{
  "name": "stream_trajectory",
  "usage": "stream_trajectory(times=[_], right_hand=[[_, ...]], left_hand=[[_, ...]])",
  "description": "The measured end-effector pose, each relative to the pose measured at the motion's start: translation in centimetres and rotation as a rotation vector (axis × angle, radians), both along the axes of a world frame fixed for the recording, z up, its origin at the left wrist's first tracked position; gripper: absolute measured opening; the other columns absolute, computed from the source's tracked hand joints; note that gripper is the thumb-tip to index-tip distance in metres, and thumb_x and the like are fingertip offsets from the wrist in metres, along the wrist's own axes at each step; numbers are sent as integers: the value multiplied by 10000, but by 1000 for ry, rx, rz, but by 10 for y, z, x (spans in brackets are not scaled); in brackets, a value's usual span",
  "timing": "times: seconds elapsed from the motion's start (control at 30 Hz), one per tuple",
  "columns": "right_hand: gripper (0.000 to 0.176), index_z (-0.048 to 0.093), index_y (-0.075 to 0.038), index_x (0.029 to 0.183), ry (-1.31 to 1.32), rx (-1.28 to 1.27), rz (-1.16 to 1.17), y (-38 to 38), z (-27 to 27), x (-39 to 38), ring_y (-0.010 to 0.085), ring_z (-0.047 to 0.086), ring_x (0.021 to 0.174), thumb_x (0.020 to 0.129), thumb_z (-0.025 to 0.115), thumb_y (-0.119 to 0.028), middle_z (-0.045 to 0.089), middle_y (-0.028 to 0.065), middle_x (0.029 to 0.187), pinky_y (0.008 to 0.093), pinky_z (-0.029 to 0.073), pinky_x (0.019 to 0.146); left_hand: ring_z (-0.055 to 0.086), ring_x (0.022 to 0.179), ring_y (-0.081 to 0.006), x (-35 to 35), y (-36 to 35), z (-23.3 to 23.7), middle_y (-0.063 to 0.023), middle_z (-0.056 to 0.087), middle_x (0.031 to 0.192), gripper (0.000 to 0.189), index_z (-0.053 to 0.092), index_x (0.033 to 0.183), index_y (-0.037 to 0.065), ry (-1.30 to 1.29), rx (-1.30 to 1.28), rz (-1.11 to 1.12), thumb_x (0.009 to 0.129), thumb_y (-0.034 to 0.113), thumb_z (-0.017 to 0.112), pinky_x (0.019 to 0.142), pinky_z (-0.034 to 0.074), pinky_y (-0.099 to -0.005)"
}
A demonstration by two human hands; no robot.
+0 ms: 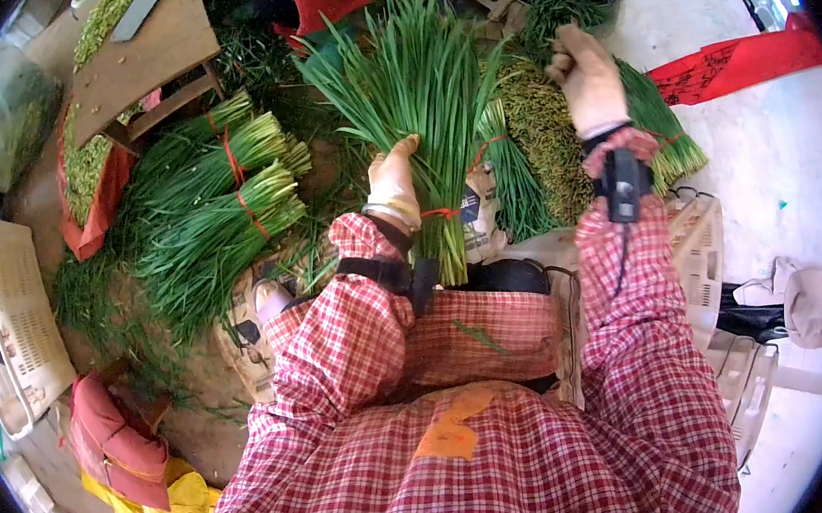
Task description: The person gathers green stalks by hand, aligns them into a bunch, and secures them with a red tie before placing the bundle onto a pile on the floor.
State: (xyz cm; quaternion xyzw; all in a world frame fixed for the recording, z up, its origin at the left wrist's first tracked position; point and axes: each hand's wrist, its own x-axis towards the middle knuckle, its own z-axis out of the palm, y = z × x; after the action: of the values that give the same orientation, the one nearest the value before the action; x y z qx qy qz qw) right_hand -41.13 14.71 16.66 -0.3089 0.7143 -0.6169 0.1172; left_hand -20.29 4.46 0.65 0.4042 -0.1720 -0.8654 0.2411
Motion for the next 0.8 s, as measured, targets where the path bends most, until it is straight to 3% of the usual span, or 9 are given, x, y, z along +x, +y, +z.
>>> stream_trajectory(times=[0.17,0.2,0.27,0.33,0.4,0.43,0.63,0.67,0.8], right_hand=[[200,605,-58,1049,-436,-352,-192,53,1,3,83,392,664,948,630,-229,506,-23,837,255,363,587],[291,613,-30,1108,-380,37,-35,71,-17,-2,149,558,788,894,674,-218,621,47,956,300,473,687],[468,601,-21,1287,343,1221,308,60,-30,45,298,550,1265,874,657,-234,637,191,1260,339,477,1004],[432,636,-18,1250,491,937,83,55,-50,54,251,662,1024,889,640,-255,698,149,1096,334,533,841],[382,669,-6,1177,48,630,-37,25,-23,65,170,648,720,895,643,-263,709,90,925,298,511,649],[343,688,2,1112,147,532,-103,7,-20,76,97,538,551,903,640,-265,682,39,809,268,437,531],[362,637,-45,1253,-49,532,609,-58,-9,136,181,670,1016,917,647,-179,693,76,1181,292,540,859],[346,653,-40,1223,240,711,538,-67,-13,140,218,673,1048,913,641,-194,694,107,1172,305,524,904],[371,674,-40,1173,418,792,455,-73,-28,130,233,676,977,885,658,-274,691,134,1074,325,520,868]], left_hand=[[691,820,-301,19,-11,19,-153,706,968,258,645,1057,-26,94,150,-15,881,161,673,738,577,-414],[690,820,-302,23,-13,24,-151,706,970,254,644,1058,-23,86,164,-33,886,162,668,737,580,-423],[690,820,-305,31,-18,37,-147,705,975,245,644,1060,-18,71,185,-68,896,164,658,733,587,-441],[693,829,-308,27,-18,30,-138,705,1006,231,643,1065,-4,142,246,-81,916,172,636,759,588,-457],[693,831,-310,26,-20,23,-134,705,1018,228,642,1067,2,137,269,-101,923,179,628,769,588,-469],[694,834,-312,30,-21,29,-130,706,1021,226,645,1063,6,139,271,-104,928,185,624,763,588,-475],[688,807,-276,14,-17,-10,-135,705,969,212,646,1059,-13,269,206,-135,874,90,657,746,581,-405],[680,795,-251,17,-16,-4,-123,700,962,249,636,1068,-23,333,267,-134,837,50,696,712,571,-365],[688,810,-259,17,-13,-3,-131,699,968,252,634,1081,-24,434,137,-144,833,3,675,724,580,-380]])
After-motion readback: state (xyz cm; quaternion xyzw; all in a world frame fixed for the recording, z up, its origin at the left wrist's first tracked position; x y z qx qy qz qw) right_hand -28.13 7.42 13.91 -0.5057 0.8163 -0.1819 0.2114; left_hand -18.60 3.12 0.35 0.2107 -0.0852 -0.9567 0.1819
